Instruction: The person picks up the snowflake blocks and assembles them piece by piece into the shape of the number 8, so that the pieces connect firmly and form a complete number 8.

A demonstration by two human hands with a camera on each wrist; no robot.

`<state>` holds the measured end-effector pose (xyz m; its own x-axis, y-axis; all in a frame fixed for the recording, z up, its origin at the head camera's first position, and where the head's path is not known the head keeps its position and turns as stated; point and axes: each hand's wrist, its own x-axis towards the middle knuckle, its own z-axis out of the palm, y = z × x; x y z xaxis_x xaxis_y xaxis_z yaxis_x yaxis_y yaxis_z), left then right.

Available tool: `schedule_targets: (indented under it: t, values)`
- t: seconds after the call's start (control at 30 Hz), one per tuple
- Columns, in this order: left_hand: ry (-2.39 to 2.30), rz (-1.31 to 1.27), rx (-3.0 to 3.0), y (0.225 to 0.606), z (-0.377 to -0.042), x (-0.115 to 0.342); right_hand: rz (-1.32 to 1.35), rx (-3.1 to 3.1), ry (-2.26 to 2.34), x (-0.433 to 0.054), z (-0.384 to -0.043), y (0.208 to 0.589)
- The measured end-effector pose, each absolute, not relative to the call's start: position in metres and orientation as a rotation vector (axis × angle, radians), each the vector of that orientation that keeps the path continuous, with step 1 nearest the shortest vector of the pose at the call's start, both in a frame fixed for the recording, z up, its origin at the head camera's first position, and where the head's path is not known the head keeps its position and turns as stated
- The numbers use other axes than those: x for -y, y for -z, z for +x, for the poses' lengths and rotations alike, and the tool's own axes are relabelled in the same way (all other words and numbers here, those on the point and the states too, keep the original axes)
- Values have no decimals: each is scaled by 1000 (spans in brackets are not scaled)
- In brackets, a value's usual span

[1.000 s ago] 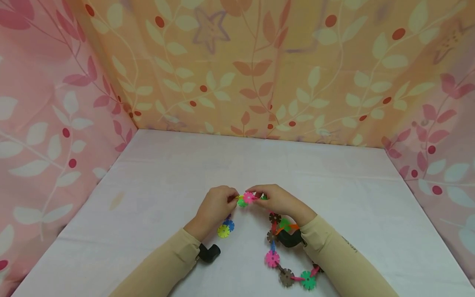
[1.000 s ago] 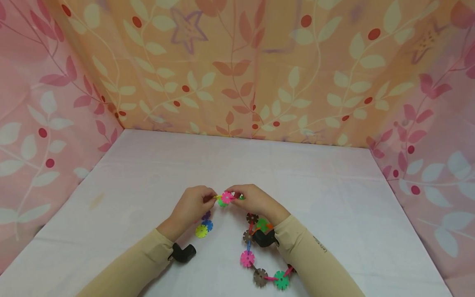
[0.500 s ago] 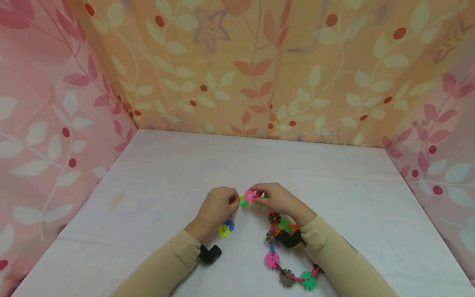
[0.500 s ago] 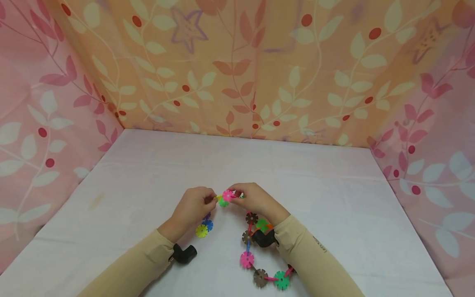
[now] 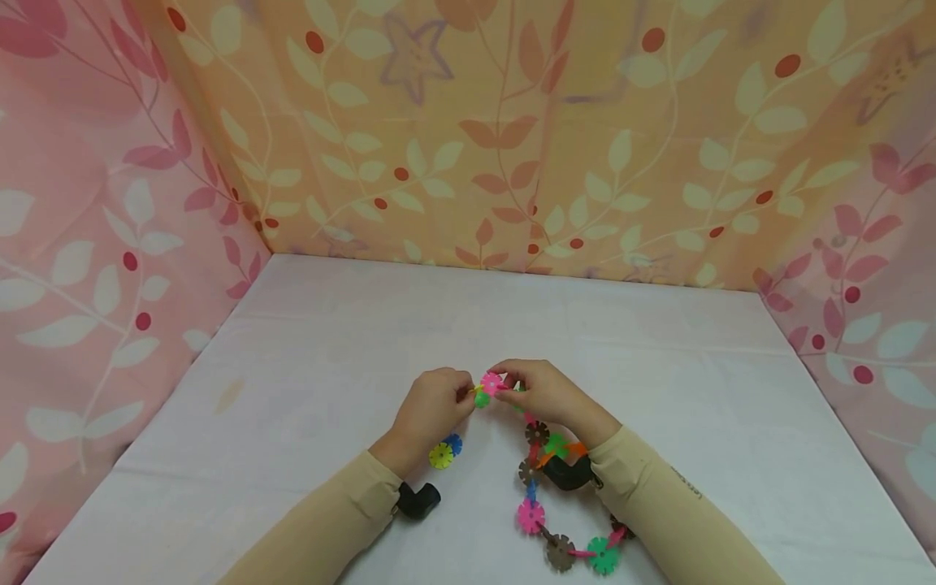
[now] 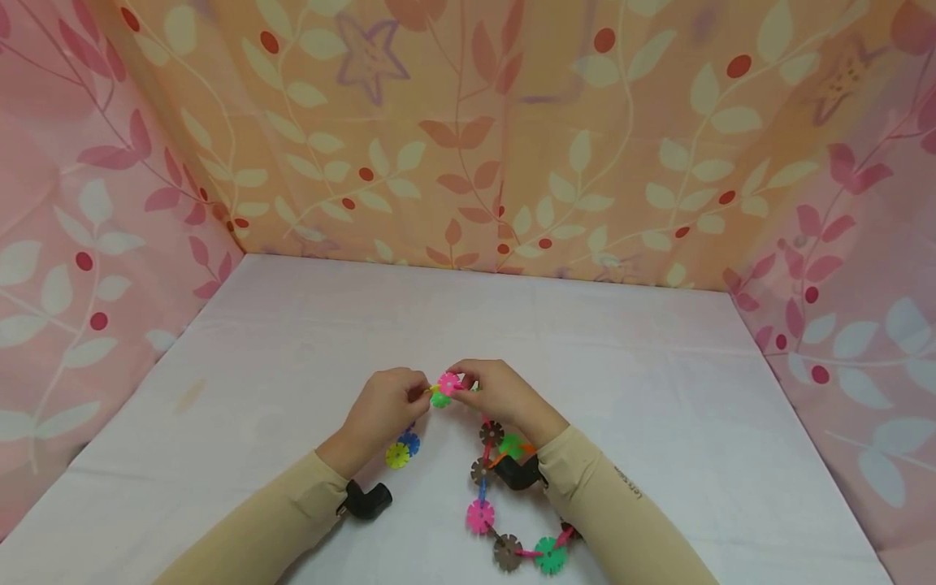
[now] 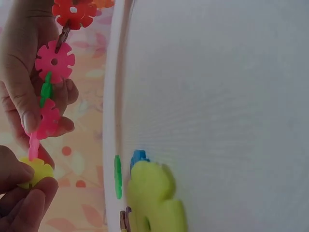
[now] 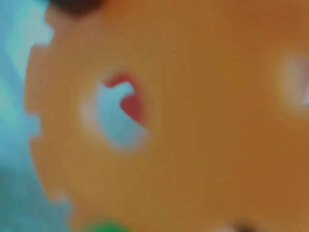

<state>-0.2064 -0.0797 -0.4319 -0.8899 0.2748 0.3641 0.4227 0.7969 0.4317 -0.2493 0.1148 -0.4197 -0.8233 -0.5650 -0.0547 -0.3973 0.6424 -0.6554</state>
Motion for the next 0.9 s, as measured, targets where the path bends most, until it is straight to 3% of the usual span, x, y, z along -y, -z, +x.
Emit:
schedule_targets:
  t: [0.63, 0.9]
  values:
    - [611, -686, 2665, 433, -221, 73, -959, -2744, 825, -108, -248, 418]
    - [640, -654, 2738, 434, -223, 75, -881, -2727, 854, -108, -245, 419]
